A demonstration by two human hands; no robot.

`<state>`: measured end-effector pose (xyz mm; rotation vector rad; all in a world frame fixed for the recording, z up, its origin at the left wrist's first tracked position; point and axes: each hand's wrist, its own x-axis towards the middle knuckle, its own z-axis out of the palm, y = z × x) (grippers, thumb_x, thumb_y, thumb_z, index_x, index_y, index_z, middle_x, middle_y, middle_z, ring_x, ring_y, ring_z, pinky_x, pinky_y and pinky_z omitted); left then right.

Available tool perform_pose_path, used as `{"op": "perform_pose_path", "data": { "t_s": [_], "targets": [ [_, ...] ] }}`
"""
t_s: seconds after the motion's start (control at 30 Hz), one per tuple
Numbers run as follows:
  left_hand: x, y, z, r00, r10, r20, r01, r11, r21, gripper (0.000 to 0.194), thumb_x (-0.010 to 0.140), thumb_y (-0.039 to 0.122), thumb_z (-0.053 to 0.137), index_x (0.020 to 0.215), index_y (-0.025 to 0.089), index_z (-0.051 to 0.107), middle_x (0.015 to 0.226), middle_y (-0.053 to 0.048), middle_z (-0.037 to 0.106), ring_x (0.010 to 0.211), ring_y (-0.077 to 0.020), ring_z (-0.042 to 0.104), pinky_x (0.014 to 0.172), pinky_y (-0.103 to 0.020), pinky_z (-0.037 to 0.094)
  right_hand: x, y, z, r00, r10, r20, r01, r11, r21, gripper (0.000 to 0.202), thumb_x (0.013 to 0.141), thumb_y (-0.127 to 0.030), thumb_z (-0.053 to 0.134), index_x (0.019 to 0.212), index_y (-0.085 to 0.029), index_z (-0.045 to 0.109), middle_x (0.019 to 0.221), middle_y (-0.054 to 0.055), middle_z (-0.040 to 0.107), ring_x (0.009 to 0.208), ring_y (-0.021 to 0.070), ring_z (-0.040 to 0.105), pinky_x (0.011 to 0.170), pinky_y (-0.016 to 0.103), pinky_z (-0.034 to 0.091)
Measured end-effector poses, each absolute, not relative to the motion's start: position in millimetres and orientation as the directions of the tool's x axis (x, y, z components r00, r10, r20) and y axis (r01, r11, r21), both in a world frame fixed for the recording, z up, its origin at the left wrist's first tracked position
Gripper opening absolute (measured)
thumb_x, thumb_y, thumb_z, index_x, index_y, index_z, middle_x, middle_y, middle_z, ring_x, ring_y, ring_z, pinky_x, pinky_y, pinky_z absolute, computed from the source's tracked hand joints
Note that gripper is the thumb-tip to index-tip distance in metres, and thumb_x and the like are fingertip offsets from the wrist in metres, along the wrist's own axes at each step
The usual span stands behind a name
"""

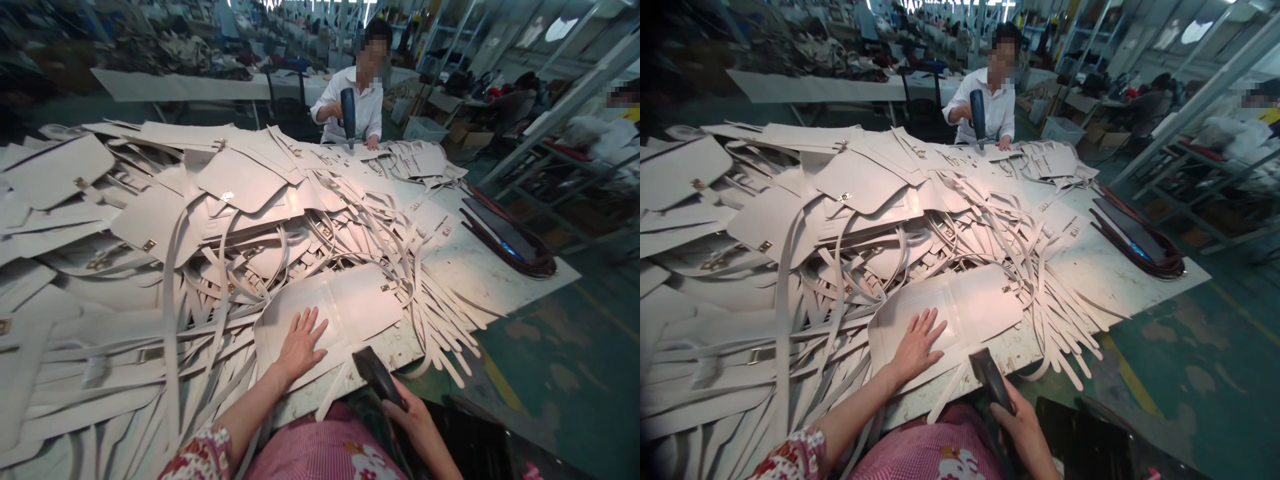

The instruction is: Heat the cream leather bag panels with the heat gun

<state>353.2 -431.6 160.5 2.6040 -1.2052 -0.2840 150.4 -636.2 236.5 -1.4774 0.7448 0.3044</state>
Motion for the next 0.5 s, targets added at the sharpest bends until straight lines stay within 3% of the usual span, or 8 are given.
{"op": "perform_pose_path", "data": {
  "t_s": [0.5],
  "targets": [
    [350.0,-432.8,157.8,0.654,-0.752,-0.080,-0.699,-0.642,0.315,0.080,0.069,0.044,0.058,0.137,0.023,0.021,0.147,-0.010,0.011,0.134,-0.0277,0.003,0.106,-0.048,0.006,224.4,-606.5,230.8,0.838,-0.230,-0.495,-0.525,-0.091,-0.846,0.062,0.073,-0.033,0.055,0.132,-0.020,0.037,0.059,-0.004,0.058,0.035,0.0090,0.043,0.033,0.020,0.037]
  ]
}}
